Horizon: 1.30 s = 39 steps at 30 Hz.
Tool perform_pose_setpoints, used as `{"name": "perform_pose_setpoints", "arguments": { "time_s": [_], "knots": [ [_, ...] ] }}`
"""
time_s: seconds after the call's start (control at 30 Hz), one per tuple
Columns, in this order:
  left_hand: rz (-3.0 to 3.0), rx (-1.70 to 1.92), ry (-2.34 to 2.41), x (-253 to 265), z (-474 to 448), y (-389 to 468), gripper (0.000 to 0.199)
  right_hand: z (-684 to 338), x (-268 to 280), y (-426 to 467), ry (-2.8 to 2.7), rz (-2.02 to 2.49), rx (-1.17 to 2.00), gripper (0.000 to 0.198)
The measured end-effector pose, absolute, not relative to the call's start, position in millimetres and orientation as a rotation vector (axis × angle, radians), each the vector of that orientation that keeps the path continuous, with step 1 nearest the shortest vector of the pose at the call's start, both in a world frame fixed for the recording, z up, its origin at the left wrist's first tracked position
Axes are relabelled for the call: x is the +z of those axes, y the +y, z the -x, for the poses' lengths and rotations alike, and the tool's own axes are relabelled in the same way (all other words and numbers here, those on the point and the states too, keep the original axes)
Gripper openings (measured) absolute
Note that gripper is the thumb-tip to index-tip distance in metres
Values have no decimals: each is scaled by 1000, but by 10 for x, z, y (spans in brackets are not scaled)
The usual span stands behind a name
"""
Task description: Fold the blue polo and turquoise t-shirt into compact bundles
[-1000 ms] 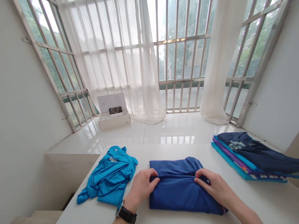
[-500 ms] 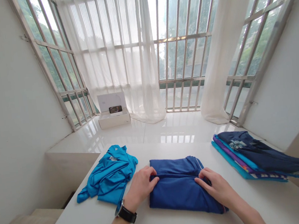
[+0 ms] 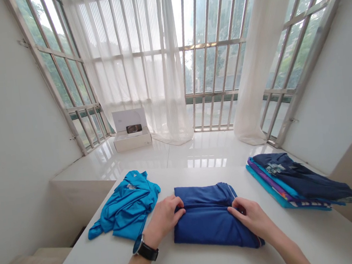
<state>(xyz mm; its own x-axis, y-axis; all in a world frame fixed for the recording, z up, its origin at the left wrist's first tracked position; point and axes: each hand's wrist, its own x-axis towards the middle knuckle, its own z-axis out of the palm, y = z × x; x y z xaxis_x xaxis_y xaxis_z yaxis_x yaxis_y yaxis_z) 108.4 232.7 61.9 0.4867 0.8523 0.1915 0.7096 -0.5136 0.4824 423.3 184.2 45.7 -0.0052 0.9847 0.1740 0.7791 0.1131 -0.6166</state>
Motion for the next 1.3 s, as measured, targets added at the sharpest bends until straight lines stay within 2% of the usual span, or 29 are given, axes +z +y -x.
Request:
{"name": "perform_pose_setpoints", "arguments": {
  "time_s": [0.3, 0.57, 0.8, 0.97, 1.07, 1.1, 1.2, 1.3],
  "knots": [
    [-2337, 529, 1312, 573, -1029, 2374, 19, -4271, 432, 1851, -1812, 1784, 482, 35],
    [-2207, 714, 1224, 546, -1088, 2421, 16, -4288, 414, 1860, -1790, 1774, 503, 35],
    [-2215, 613, 1253, 476, -1044, 2441, 16, -4311, 357, 1882, -1779, 1747, 522, 32],
    [-2352, 589, 1361, 640, -1043, 2390, 9, -4287, 338, 1838, -1807, 1801, 359, 24],
    [-2499, 695, 1325, 743, -1237, 2329, 17, -4207, 386, 1823, -1855, 1797, 94, 13],
    [-2535, 709, 1271, 744, -1336, 2307, 22, -4172, 403, 1834, -1896, 1763, 14, 14],
    [-2628, 596, 1128, 625, -1646, 2250, 48, -4086, 423, 1903, -2073, 1639, -15, 41],
    [-2694, 432, 1116, 428, -1822, 2209, 60, -4079, 389, 1952, -2135, 1636, 144, 46]
  ]
}}
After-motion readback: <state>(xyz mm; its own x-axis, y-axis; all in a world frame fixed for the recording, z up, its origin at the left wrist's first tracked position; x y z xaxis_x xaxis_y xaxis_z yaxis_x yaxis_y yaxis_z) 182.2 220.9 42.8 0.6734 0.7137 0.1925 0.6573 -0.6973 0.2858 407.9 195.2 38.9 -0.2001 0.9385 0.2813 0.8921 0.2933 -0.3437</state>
